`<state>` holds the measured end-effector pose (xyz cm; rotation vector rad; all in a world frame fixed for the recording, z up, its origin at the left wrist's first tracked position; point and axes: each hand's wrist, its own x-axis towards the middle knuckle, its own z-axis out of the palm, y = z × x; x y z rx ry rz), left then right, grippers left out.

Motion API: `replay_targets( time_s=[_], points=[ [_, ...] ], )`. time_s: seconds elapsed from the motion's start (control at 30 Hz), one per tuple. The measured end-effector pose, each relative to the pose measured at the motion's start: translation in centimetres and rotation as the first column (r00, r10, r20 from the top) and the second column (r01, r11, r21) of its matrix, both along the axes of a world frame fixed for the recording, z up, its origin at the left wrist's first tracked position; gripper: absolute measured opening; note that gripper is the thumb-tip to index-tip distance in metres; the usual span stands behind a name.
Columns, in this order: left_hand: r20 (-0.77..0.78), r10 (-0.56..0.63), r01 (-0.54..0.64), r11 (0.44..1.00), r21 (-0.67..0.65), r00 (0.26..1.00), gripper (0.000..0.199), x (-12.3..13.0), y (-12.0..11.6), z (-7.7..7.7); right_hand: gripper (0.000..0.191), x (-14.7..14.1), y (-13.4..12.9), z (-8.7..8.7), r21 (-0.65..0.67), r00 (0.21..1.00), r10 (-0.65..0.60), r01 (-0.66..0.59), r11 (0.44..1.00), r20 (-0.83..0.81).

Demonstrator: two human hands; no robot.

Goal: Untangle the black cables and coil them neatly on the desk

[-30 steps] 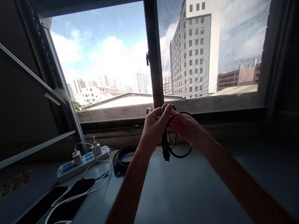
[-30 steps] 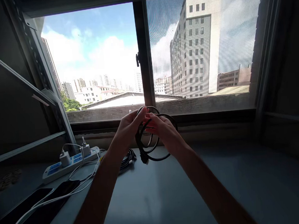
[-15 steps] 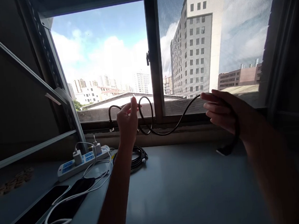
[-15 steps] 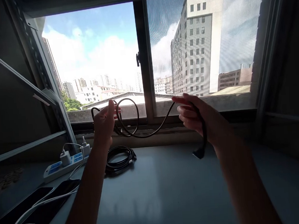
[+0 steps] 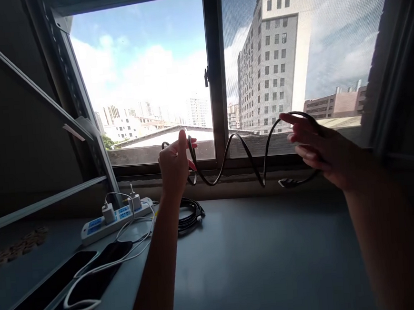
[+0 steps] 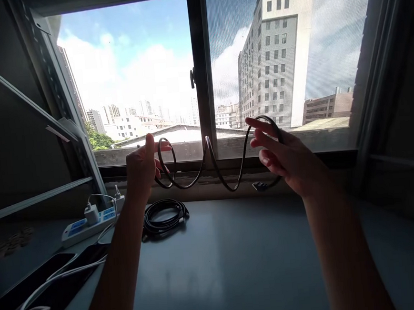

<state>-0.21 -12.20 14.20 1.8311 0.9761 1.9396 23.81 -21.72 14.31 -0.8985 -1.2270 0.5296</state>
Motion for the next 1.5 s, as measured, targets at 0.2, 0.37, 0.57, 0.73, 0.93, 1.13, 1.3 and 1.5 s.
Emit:
replay_targets(
  time_s=[0.2,0.37,0.57,0.73,0.93,1.13,1.3,1.5],
  points=[
    [-0.014,-0.021,0.021,0.999,0.030,1.000,0.051,-0.6,0.1,0.0,0.032,-0.1,1.0,-0.3,0.016,0.996,0.001,0.000,1.000,-0.084],
    [-0.046,0.030,-0.025,0.994,0.111,0.998,0.047,-0.9,-0.3,0.2,0.027,-0.2,2.0,-0.9,-0.015,0.999,0.022,-0.023,1.000,-0.046],
    [0.004,-0.010,0.009,0.986,0.166,1.000,0.034,0.4,-1.9,0.5,0.026,-1.5,2.9,-1.5,-0.227,0.996,0.076,-0.063,0.972,0.049],
    [0.034,-0.033,0.026,0.979,0.201,0.999,0.032,1.7,-3.1,0.3,0.030,-3.7,3.5,-2.1,-0.342,0.940,0.338,-0.330,0.880,-0.038],
    [0.118,0.021,-0.045,0.978,0.205,0.993,0.029,2.1,-3.3,-0.1,0.021,-4.9,3.7,-2.0,-0.188,0.890,0.379,-0.430,0.883,-0.254],
    [0.226,0.061,-0.101,0.980,0.172,0.972,0.028,1.5,-2.3,0.1,0.010,-3.6,3.6,-1.6,-0.102,0.848,0.365,-0.432,0.896,-0.385],
    [0.255,-0.010,-0.005,0.998,0.056,0.967,0.027,1.5,-1.7,0.2,0.018,-3.3,3.1,-1.3,-0.089,0.726,0.417,-0.546,0.833,-0.547],
    [0.226,-0.199,0.211,0.977,-0.030,0.954,0.031,2.7,-2.4,-0.2,0.029,-5.6,3.1,-2.0,-0.240,0.846,0.441,-0.514,0.824,-0.298]
  ],
)
